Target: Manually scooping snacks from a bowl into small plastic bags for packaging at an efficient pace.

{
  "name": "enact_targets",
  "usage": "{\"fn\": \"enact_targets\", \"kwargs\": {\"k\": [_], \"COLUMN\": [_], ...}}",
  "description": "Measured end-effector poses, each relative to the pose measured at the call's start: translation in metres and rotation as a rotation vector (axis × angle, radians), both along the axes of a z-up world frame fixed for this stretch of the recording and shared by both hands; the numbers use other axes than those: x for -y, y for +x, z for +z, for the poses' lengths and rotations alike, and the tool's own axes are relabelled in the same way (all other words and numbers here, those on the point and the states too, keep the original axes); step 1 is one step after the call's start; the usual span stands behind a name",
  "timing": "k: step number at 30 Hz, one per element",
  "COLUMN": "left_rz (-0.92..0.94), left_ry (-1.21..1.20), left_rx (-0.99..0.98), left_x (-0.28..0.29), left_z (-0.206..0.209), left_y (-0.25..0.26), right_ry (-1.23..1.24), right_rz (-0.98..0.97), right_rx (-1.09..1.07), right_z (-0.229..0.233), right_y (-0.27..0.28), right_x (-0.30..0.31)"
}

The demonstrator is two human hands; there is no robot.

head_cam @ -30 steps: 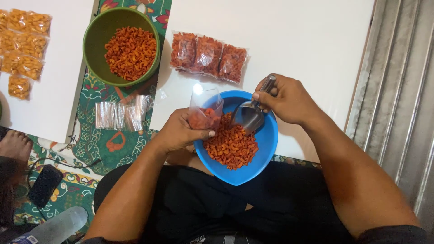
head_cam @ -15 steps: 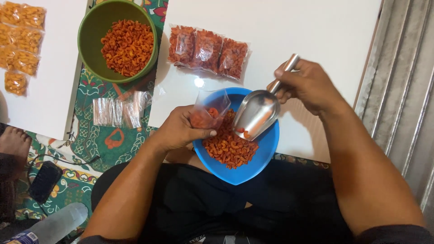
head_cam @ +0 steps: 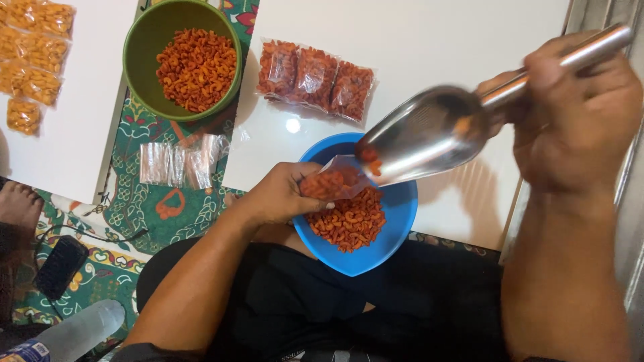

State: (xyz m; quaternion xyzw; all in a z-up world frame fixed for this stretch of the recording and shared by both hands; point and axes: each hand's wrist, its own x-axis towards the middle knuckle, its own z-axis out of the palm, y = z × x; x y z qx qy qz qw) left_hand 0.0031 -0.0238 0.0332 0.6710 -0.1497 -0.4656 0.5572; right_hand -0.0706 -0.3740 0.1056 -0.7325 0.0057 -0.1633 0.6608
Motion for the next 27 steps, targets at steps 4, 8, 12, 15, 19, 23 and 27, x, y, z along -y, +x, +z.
{"fn": "enact_targets", "kwargs": {"k": [4, 8, 12, 15, 19, 23, 27], "left_rz": [-0.012, 0.011, 0.060, 0.109, 0.216, 0.296, 0.298], "left_ry": [0.035, -0.010, -0.095, -0.128, -0.200, -0.328, -0.372], "left_rx": [0.075, 0.010, -0.002, 0.138, -0.053, 0.039, 0.005], "left_x": [0.000, -0.003, -0.006, -0.005, -0.007, -0.014, -0.016], "left_z": [0.005, -0.001, -0.008, -0.013, -0.015, -0.039, -0.036], "left_y": [0.001, 0.000, 0.000, 0.001, 0.003, -0.001, -0.006], "right_ry": [-0.153, -0.133, -0.100, -0.290, -0.196, -0.288, -0.476], "right_rz": [0.047, 0.004, -0.155, -0.127, -0.048, -0.085, -0.014], "right_rx": [0.069, 0.048, -0.189, -0.161, -0.304, -0.358, -0.504], "right_z": [0.025, 0.022, 0.016, 0.015, -0.042, -0.061, -0.057], "right_y": [-0.003, -0.016, -0.021, -0.011, 0.004, 0.005, 0.005], "right_x": [-0.037, -0.027, -0.011, -0.034, -0.070, -0.089, -0.094]}}
